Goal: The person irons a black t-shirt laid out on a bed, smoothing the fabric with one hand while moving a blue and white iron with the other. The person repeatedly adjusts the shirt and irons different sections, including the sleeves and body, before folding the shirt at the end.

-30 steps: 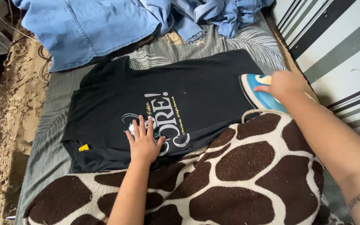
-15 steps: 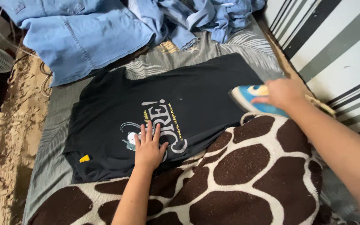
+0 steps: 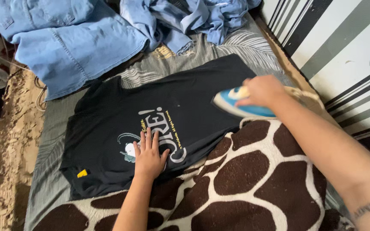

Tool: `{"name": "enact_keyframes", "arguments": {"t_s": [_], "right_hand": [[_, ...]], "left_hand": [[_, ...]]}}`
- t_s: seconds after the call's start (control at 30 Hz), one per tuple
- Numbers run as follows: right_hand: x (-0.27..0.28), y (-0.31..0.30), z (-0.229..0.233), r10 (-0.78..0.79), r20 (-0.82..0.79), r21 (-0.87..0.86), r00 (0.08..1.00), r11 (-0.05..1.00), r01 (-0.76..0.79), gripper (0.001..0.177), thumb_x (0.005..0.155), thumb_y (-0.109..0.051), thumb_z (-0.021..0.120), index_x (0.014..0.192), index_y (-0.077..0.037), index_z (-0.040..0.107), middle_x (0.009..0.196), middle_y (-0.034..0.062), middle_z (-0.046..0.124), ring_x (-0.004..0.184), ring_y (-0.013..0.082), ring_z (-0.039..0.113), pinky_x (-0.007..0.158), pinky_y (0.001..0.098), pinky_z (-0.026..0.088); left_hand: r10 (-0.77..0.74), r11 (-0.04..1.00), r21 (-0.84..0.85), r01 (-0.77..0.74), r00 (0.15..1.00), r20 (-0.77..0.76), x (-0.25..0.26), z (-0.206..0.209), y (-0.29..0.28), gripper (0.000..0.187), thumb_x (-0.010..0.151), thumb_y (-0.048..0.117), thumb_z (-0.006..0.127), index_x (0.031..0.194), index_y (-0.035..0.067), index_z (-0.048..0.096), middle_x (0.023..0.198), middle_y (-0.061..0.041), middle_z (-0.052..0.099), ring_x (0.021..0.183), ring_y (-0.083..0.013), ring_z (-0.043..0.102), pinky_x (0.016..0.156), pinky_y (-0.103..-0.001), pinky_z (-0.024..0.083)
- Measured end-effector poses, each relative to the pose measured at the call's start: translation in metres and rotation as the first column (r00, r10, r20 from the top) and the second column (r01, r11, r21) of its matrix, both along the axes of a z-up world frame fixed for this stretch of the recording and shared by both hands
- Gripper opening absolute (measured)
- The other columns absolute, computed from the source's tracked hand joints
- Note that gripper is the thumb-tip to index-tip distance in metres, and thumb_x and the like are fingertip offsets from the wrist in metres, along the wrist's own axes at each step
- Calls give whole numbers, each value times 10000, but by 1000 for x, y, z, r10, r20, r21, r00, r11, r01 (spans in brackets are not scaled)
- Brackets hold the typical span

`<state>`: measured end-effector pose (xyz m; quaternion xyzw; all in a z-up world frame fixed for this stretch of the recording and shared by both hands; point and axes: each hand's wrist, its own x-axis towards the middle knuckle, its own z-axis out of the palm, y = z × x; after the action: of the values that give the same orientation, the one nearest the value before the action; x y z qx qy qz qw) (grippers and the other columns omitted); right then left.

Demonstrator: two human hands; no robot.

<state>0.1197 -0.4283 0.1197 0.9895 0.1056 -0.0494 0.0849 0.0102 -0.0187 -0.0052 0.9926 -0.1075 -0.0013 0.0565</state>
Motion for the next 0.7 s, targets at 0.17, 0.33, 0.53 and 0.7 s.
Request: {"name": "enact_keyframes", "arguments": {"t_s": [0.17, 0.33, 0.53, 0.7], "right_hand": [[-4, 10, -9, 245, -29, 0, 969, 970, -245, 797, 635, -832, 709, 910, -85, 700, 786, 111, 745, 777, 326, 738, 695, 448, 584], [26, -9, -30, -223, 84, 15, 971, 975, 223, 781, 684, -805, 738, 948, -71, 761, 863, 154, 757, 813, 337, 744, 714, 439, 583], [36, -36, -32, -380, 119, 79, 917, 925, 373, 767, 702, -785, 744, 982, -71, 778, 918, 171, 757, 863, 349, 739, 725, 470, 579], [16, -34, -15, -27, -67, -95, 997, 995, 21, 792, 722, -837, 675, 1032, -109, 717, 864, 154, 767, 841, 337, 751, 751, 458, 587]], "left_hand": [[5, 999, -51, -3, 1000, 30, 12, -2, -3, 765, 921, 581, 562, 1474, 69, 429, 1648, -144, 301, 1549, -354, 225, 1237, -589, 208], [-4, 999, -39, 8, 996, 94, 12, -7, 1, 811, 909, 591, 553, 1534, 97, 397, 1629, -125, 330, 1522, -377, 240, 1193, -609, 234], [-23, 1000, 11, 22, 995, 97, 14, -10, 2, 848, 927, 639, 503, 1578, 125, 329, 1662, -129, 263, 1537, -396, 181, 1181, -629, 192], [-34, 999, -14, 35, 999, 21, 23, -7, 2, 897, 892, 688, 489, 1578, 141, 300, 1664, -156, 189, 1524, -401, 116, 1166, -652, 123]]}}
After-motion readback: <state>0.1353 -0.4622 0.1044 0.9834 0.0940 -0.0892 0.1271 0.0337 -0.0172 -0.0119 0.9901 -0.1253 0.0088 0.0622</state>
